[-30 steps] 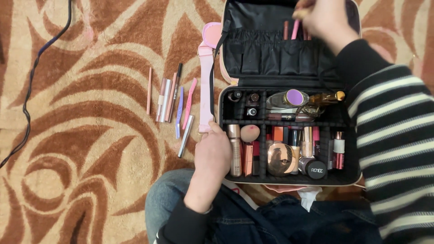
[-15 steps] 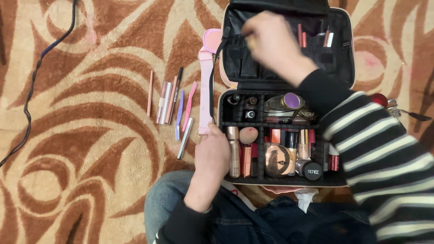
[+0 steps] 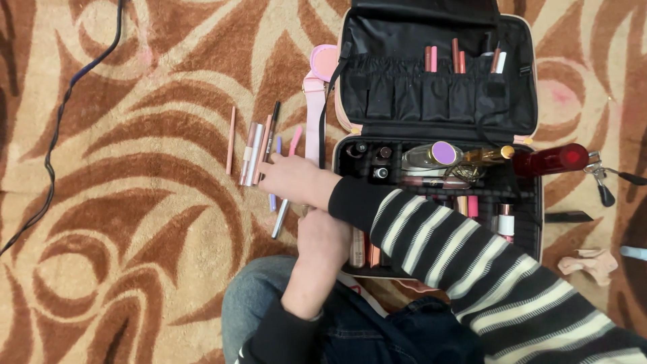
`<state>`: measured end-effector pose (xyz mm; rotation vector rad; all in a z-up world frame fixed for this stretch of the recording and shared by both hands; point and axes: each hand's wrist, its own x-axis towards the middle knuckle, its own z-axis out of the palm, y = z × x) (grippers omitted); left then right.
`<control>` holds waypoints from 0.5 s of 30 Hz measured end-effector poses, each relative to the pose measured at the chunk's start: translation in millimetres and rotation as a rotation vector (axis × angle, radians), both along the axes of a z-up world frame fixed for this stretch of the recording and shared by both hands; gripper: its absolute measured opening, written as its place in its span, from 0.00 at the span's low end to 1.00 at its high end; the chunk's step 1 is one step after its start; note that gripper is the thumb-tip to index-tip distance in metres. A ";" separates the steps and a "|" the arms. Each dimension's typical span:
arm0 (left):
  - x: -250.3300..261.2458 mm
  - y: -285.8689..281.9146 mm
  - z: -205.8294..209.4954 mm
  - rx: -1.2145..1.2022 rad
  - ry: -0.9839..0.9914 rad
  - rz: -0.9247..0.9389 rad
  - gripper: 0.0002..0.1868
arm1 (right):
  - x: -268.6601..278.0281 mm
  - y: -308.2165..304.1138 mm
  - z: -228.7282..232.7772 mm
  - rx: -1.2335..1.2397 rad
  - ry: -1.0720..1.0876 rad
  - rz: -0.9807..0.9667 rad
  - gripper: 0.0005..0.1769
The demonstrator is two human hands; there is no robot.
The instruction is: Organizing and packing various makeup products and brushes into a portable makeup case.
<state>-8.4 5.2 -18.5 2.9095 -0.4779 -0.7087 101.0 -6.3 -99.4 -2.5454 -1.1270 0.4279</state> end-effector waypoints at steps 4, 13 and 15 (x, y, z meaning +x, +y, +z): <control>-0.3 -1.7 -9.0 0.006 -0.023 0.029 0.16 | 8.2 -8.3 -35.7 0.025 -0.170 0.134 0.11; -4.3 -4.2 -6.2 0.037 0.014 0.150 0.31 | 53.4 -105.3 169.0 0.411 0.368 -0.171 0.10; -0.4 -5.5 -0.9 0.057 0.143 0.173 0.35 | 68.8 -146.2 186.6 0.361 0.346 -0.376 0.08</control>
